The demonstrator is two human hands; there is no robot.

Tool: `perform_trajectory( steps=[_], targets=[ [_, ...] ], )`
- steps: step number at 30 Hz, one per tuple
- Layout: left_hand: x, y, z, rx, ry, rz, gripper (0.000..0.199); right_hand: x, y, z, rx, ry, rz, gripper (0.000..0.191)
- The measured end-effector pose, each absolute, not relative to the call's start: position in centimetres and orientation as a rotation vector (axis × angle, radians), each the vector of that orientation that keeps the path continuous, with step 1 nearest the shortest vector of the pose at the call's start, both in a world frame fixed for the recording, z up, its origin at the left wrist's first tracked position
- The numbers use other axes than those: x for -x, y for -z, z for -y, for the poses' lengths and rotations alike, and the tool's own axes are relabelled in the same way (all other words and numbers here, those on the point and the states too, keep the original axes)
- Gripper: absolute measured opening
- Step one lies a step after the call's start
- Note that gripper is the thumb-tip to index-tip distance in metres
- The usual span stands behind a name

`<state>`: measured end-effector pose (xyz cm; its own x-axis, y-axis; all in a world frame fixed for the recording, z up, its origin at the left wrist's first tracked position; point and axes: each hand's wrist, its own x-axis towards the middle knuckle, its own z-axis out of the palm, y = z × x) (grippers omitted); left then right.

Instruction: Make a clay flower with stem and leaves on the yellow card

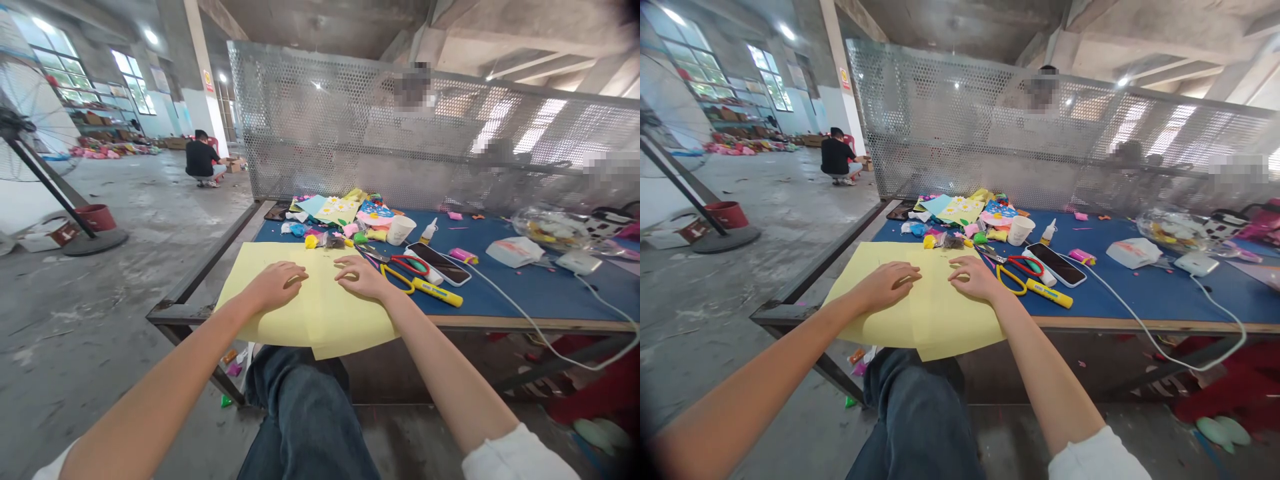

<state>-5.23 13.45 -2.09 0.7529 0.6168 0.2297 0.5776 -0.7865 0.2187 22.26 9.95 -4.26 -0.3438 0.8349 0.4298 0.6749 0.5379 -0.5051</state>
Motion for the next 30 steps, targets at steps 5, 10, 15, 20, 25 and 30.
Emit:
perform_trajectory(
  steps=[5, 10, 15, 20, 25, 30],
  targets=[
    [5.2, 2.1, -13.4, -2.808, -0.441, -0.986, 0.035, -22.5, 4.0, -10.2, 1.24, -0.365, 1.964, 0.012],
    [5.3, 2.2, -13.4, -2.798, -0.429, -1.015, 0.035, -22.8, 3.5, -10.2, 1.296, -0.475, 1.774, 0.015],
    [5.4, 2.1, -13.4, -2.813, -0.441, -1.015, 0.034, -22.6, 3.5, -10.1, 1.34, -0.57, 1.689, 0.018],
    [5.2, 1.7, -12.4, -2.983, -0.543, -1.027, 0.028, -22.6, 3.6, -10.3, 1.376, -0.58, 1.676, 0.017],
    [4.2, 0.4, -11.7, -3.406, -0.232, -1.009, 0.019, -22.6, 4.1, -10.5, 1.42, -0.563, 1.693, 0.015],
    [1.4, -5.9, -7.7, -3.442, -0.105, -0.851, 0.014, -22.6, 4.5, -10.8, 1.446, -0.5, 1.762, 0.024]
  ],
)
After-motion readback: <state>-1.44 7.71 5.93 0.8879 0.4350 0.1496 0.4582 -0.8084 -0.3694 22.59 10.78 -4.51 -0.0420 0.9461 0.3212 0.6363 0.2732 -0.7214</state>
